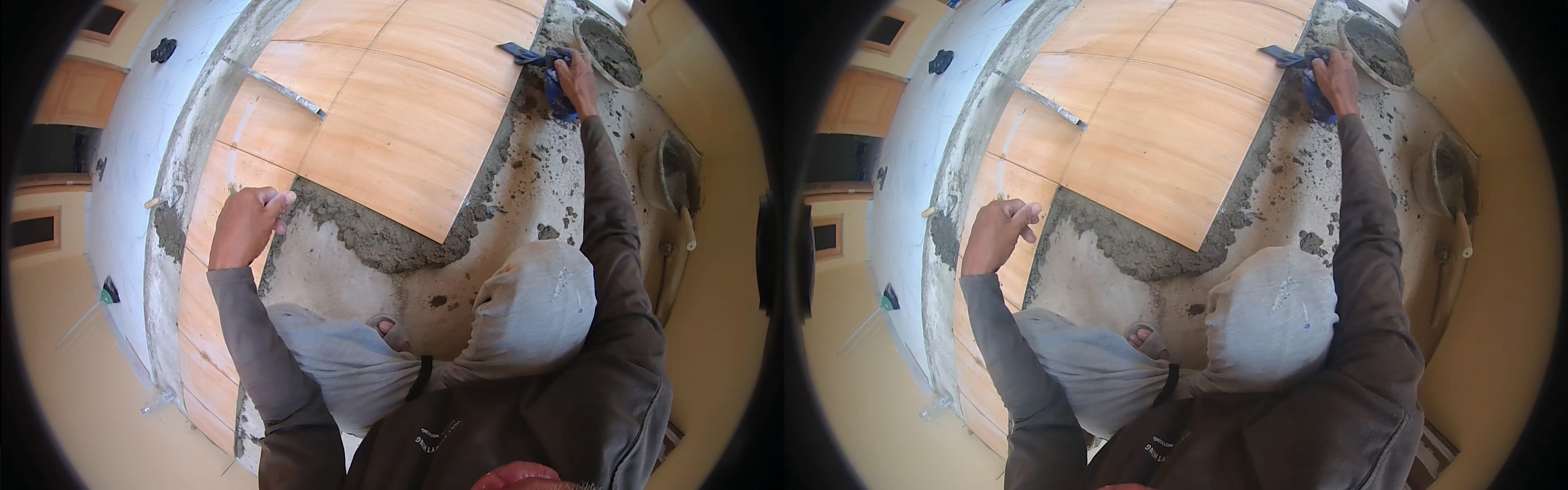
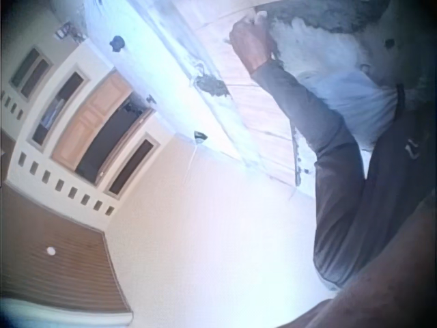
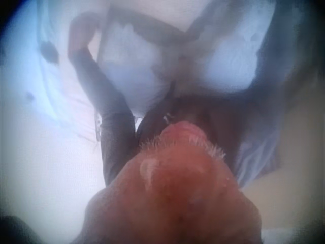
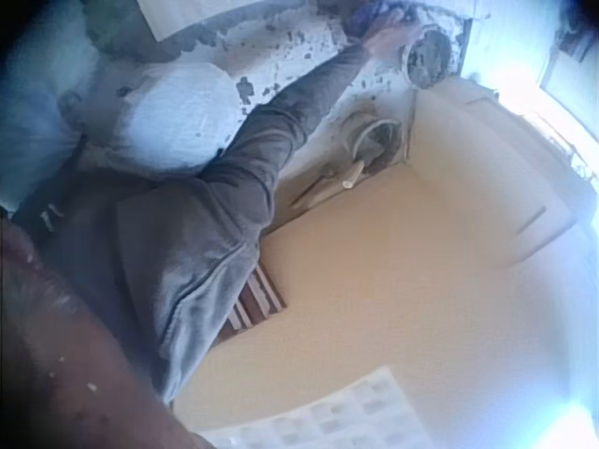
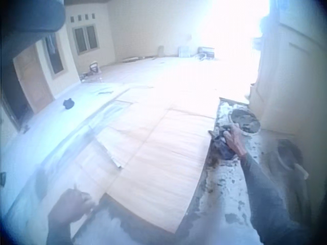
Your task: The person is installing light-colored floor tiles in a room under construction. They spread cement on the floor using a trowel, place tiles onto the cement, and tap them into place with a rubber mallet. The person also uses a spirit level to check alignment and wipes the tiles with a blue cloth.
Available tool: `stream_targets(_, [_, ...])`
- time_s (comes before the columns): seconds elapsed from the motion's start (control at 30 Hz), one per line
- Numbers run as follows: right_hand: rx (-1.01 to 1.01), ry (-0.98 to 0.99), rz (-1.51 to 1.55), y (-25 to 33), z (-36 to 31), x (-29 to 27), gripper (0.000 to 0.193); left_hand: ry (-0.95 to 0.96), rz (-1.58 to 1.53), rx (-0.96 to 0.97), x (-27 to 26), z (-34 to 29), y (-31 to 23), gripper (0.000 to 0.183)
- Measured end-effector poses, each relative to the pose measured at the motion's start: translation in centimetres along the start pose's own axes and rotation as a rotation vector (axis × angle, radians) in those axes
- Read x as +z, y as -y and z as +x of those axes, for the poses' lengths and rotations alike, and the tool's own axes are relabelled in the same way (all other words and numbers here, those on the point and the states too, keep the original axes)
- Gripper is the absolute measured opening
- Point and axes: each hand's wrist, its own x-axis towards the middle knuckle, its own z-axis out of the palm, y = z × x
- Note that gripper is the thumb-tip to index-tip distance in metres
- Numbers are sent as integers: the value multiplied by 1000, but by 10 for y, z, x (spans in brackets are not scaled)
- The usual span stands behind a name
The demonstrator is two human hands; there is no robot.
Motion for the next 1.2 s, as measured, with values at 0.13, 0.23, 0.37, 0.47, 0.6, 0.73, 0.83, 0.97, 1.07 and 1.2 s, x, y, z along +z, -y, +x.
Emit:
stream_targets(0.13, [-117,61,400,91,98,-48,52,-256,-75,272,12,7,18,29])
stream_targets(0.23, [-146,151,858,215,112,-66,42,-274,-50,466,26,6,18,35])
stream_targets(0.37, [-116,284,1180,374,93,-68,35,37,-40,392,35,-16,-15,42])
stream_targets(0.47, [-270,397,1325,477,87,-22,28,112,-37,412,40,-30,-36,38])
stream_targets(0.6, [-310,809,1552,607,24,59,28,42,-32,490,48,-24,-36,29])
stream_targets(0.73, [-617,778,984,634,-54,160,53,-29,20,393,35,-39,-27,24])
stream_targets(0.83, [-783,379,105,599,-81,206,50,-172,13,376,32,-54,1,23])
stream_targets(0.97, [-321,358,-86,504,-102,262,45,-302,83,347,36,-55,9,22])
stream_targets(1.07, [-367,562,1,464,-106,280,41,-323,101,338,40,-48,10,21])
stream_targets(1.2, [-27,837,601,479,-76,252,31,-373,81,293,31,-42,11,22])
